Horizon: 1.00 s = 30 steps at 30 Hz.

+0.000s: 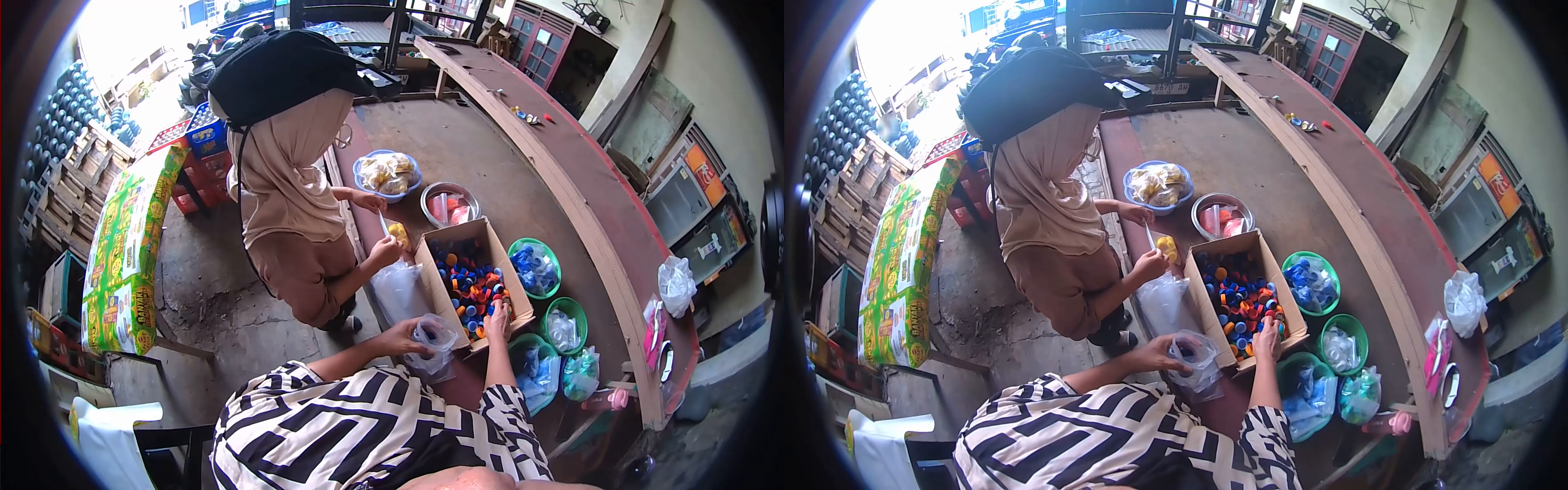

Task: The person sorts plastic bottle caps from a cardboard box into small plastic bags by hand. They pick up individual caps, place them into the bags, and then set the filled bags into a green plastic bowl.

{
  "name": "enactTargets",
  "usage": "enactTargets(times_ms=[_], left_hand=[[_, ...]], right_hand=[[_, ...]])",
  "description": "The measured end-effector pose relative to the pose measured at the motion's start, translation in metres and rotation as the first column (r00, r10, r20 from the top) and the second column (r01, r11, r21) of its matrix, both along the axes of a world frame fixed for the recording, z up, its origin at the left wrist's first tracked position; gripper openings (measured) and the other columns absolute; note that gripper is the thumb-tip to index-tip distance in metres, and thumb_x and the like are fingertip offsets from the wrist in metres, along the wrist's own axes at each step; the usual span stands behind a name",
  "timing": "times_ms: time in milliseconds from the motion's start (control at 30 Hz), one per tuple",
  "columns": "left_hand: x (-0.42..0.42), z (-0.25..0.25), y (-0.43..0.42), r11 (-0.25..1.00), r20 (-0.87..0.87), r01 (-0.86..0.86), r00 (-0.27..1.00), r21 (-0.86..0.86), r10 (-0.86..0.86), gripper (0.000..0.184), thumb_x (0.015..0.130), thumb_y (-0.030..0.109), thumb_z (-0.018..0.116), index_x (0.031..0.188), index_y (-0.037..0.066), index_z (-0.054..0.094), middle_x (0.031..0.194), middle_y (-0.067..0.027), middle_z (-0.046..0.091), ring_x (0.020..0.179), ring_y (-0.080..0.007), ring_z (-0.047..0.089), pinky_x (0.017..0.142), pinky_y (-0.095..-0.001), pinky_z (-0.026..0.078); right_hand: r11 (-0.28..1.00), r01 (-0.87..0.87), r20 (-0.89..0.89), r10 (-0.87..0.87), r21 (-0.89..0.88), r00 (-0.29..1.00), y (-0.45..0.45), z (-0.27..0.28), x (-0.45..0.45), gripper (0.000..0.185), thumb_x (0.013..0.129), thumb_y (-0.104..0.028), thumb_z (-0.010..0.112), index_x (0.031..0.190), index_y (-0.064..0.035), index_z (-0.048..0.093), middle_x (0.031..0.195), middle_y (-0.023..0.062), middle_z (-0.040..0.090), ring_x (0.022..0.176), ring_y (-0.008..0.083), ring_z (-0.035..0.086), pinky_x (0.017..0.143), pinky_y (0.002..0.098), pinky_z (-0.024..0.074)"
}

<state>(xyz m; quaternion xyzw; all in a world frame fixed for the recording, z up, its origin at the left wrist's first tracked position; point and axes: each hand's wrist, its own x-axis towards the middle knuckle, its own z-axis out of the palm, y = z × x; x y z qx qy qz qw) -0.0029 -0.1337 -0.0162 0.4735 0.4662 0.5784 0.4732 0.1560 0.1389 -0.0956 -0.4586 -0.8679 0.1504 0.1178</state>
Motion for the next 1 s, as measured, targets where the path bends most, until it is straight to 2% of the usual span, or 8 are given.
enactTargets(times_ms=[133, 267, 367, 500, 567, 600, 667, 1000], left_hand=[[0.007, 0.003, -0.002, 0.999, -0.017, -0.038, 0.999, -0.006, 0.038, 0.050, 0.075, 0.012, 0.079, 0.119, 0.005, 0.056, 0.114, -0.0035, 0.057, 0.108, -0.0134, 0.052, 0.098, -0.0288, 0.039], [0.010, 0.005, -0.008, 0.999, 0.022, -0.004, 1.000, -0.039, 0.005, 0.053, 0.076, 0.014, 0.079, 0.122, 0.006, 0.055, 0.113, -0.0029, 0.058, 0.108, -0.0126, 0.052, 0.098, -0.0283, 0.039], [0.011, 0.003, -0.012, 0.999, 0.026, -0.003, 1.000, -0.055, 0.005, 0.054, 0.076, 0.014, 0.079, 0.123, 0.007, 0.054, 0.112, -0.0026, 0.058, 0.107, -0.0124, 0.052, 0.097, -0.0279, 0.039], [0.010, 0.004, -0.017, 0.996, 0.036, -0.005, 0.999, -0.084, 0.009, 0.054, 0.076, 0.015, 0.079, 0.123, 0.007, 0.054, 0.111, -0.0026, 0.058, 0.106, -0.0128, 0.052, 0.097, -0.0280, 0.040], [0.009, 0.003, -0.017, 0.997, 0.011, -0.016, 1.000, -0.080, 0.017, 0.054, 0.076, 0.016, 0.079, 0.123, 0.007, 0.054, 0.111, -0.0027, 0.058, 0.106, -0.0130, 0.052, 0.097, -0.0281, 0.040], [0.009, 0.002, -0.017, 0.997, -0.015, -0.026, 1.000, -0.075, 0.025, 0.054, 0.076, 0.016, 0.080, 0.123, 0.007, 0.054, 0.111, -0.0028, 0.059, 0.106, -0.0131, 0.052, 0.097, -0.0281, 0.040], [0.008, 0.001, -0.017, 0.997, -0.014, -0.020, 1.000, -0.073, 0.019, 0.054, 0.076, 0.017, 0.080, 0.123, 0.007, 0.054, 0.111, -0.0031, 0.059, 0.106, -0.0134, 0.053, 0.097, -0.0282, 0.040], [0.001, -0.001, -0.009, 0.998, 0.003, 0.042, 0.999, -0.046, -0.041, 0.055, 0.077, 0.018, 0.079, 0.125, 0.009, 0.053, 0.113, -0.0045, 0.058, 0.108, -0.0137, 0.052, 0.098, -0.0300, 0.040]], right_hand=[[0.999, 0.030, -0.029, -0.031, -0.043, 0.999, -0.006, 0.010, -0.002, 0.038, 0.074, -0.006, 0.064, 0.106, -0.0141, 0.045, 0.106, 0.0157, 0.052, 0.098, 0.0378, 0.058, 0.078, 0.0495, 0.0486], [0.999, 0.007, -0.143, 0.000, 0.049, 0.990, -0.002, 0.000, -0.002, 0.037, 0.077, -0.016, 0.065, 0.109, -0.0132, 0.046, 0.102, 0.0171, 0.057, 0.096, 0.0391, 0.059, 0.075, 0.0492, 0.0489], [0.988, 0.085, -0.080, -0.096, -0.133, 0.992, -0.011, 0.024, -0.003, 0.033, 0.083, -0.026, 0.062, 0.110, -0.0130, 0.048, 0.103, 0.0175, 0.060, 0.096, 0.0369, 0.060, 0.077, 0.0478, 0.0486], [0.999, 0.023, -0.125, -0.020, 0.024, 0.992, -0.001, 0.003, 0.001, 0.034, 0.081, -0.023, 0.064, 0.108, -0.0117, 0.048, 0.102, 0.0154, 0.060, 0.094, 0.0351, 0.061, 0.075, 0.0464, 0.0497], [0.980, -0.006, -0.197, 0.045, 0.197, 0.979, 0.002, -0.001, 0.002, 0.033, 0.080, -0.022, 0.066, 0.106, -0.0109, 0.048, 0.103, 0.0145, 0.058, 0.095, 0.0351, 0.060, 0.077, 0.0462, 0.0494], [0.980, -0.006, -0.197, 0.046, 0.197, 0.979, 0.000, 0.001, 0.001, 0.033, 0.080, -0.022, 0.066, 0.106, -0.0109, 0.048, 0.103, 0.0145, 0.058, 0.095, 0.0351, 0.060, 0.077, 0.0462, 0.0494], [1.000, 0.009, -0.186, -0.012, -0.014, 0.983, -0.002, 0.005, 0.001, 0.034, 0.078, -0.020, 0.068, 0.104, -0.0080, 0.049, 0.104, 0.0148, 0.053, 0.099, 0.0354, 0.056, 0.082, 0.0460, 0.0463], [0.998, -0.007, -0.251, 0.021, 0.057, 0.968, 0.002, -0.003, 0.003, 0.034, 0.077, -0.019, 0.069, 0.104, -0.0079, 0.052, 0.106, 0.0161, 0.051, 0.100, 0.0366, 0.056, 0.083, 0.0443, 0.0467]])
